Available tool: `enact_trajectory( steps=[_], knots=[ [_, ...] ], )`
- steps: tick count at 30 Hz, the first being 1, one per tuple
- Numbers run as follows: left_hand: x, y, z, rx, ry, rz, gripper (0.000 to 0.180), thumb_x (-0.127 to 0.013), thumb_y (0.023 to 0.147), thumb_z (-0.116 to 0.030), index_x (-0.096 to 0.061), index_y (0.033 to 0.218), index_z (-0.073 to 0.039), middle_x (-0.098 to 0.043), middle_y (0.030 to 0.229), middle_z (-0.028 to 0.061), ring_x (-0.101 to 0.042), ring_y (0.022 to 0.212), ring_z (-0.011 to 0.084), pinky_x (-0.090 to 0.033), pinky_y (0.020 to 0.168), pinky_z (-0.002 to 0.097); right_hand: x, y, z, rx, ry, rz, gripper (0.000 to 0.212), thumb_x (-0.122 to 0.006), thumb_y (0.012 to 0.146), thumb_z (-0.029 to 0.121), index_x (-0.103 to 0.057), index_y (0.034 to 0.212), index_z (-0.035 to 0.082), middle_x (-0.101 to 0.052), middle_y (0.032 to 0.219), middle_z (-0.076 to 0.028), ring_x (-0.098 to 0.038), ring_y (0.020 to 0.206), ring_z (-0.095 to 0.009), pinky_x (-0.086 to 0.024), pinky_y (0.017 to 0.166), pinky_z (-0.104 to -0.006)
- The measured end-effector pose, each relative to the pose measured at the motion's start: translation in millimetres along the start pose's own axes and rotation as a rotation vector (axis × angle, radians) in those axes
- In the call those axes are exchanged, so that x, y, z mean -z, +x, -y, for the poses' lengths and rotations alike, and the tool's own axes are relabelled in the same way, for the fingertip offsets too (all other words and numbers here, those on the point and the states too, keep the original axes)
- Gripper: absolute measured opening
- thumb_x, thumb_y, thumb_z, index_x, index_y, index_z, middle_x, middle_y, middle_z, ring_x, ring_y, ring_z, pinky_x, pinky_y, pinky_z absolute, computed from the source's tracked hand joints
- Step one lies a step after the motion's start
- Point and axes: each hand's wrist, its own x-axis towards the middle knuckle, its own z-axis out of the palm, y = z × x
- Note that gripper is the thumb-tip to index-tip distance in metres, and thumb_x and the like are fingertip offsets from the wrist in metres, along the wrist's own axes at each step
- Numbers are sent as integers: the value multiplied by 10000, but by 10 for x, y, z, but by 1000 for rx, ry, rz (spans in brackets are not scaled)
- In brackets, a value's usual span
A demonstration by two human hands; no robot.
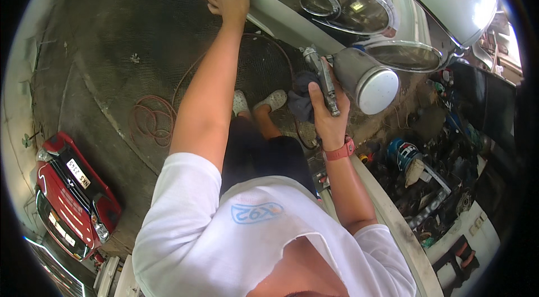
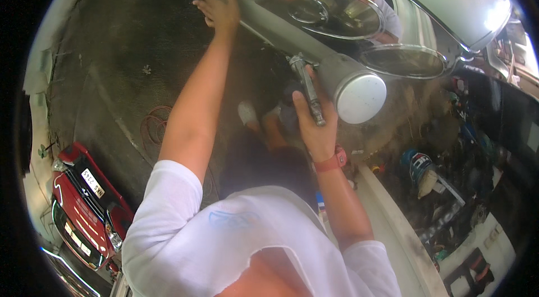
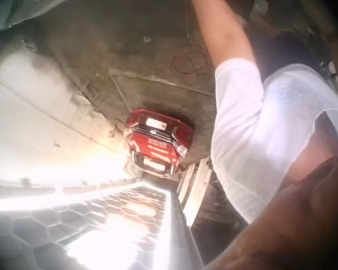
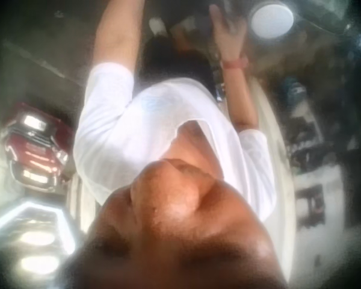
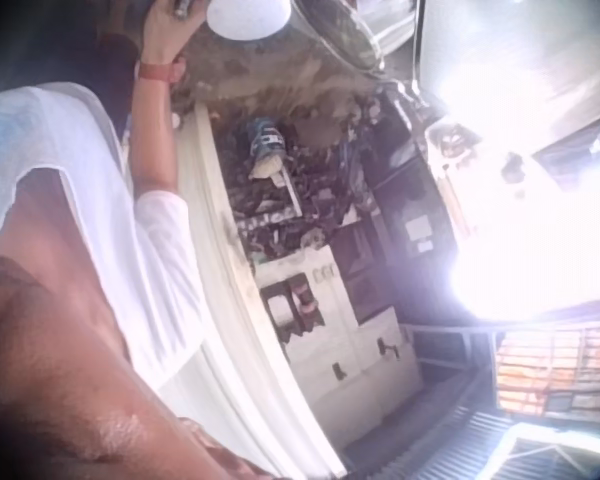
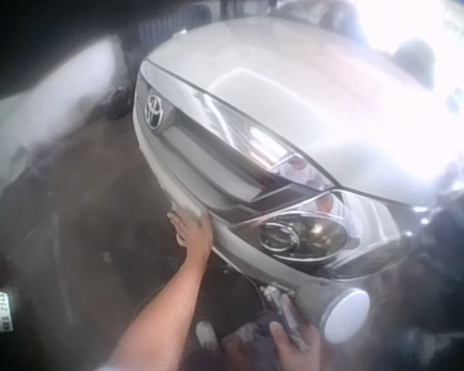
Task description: The person uses a spray gun to apply white paint to a detached car bumper. They move the spray gun in steady horizontal passes across the bumper's surface, covering the front and side areas. The person occasionally wipes the bumper with a cloth while continuing to spray.
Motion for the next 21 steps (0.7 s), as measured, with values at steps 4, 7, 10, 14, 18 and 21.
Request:
enact_trajectory(
  steps=[4, 7, 10, 14, 18, 21],
  knots=[
    [-261, -692, -53, 72, -31, 35, 1193, -583, 1077, -640, 145, 1741, 32, 154, 1780, 417, 48, 1699, 532, -51, 1322, 695, 146, -90, -75, -43, -10, -29, 572, -743, 1076, 192, -595, 1590, -10, -667, 1563, -164, -566, 1494, -260, -371, 1278, -406],
    [-450, -1103, -194, 87, -100, 17, 1126, -604, 1103, -521, 139, 1743, 33, 110, 1785, 419, 2, 1695, 535, -69, 1343, 640, 307, -169, -120, -44, -67, -73, 575, -740, 1080, 212, -595, 1592, -7, -672, 1555, -172, -568, 1489, -261, -369, 1276, -405],
    [-717, -1561, -369, 91, -106, -48, 1060, -572, 1128, -465, 127, 1744, 40, 72, 1793, 414, -37, 1696, 530, -91, 1339, 649, 509, -265, -219, -40, -97, -135, 578, -741, 1080, 222, -597, 1593, -2, -669, 1555, -180, -570, 1483, -262, -370, 1271, -402],
    [-1061, -2092, -614, 277, -90, -52, 1016, -555, 1138, -431, 96, 1747, 56, 4, 1795, 418, -143, 1687, 524, -197, 1320, 647, 777, -407, -236, -123, -65, -219, 573, -740, 1079, 222, -602, 1592, 7, -666, 1558, -182, -576, 1473, -264, -377, 1264, -402],
    [-1333, -2889, -814, 376, 20, 160, 1155, -687, 1070, -464, 87, 1746, 61, -18, 1806, 396, -179, 1683, 516, -270, 1316, 614, 1102, -559, -295, -174, -156, -353, 589, -748, 1073, 224, -594, 1601, 12, -674, 1546, -174, -588, 1462, -266, -392, 1253, -401],
    [-1464, -3483, -1092, 670, 92, 618, 1066, -837, 965, -436, -239, 1694, 61, -340, 1699, 348, -434, 1559, 478, -424, 1237, 537, 1270, -633, -247, -225, -65, -509, 540, -765, 1064, 215, -638, 1542, -3, -717, 1456, -157, -647, 1339, -247, -456, 1180, -402]
  ],
)
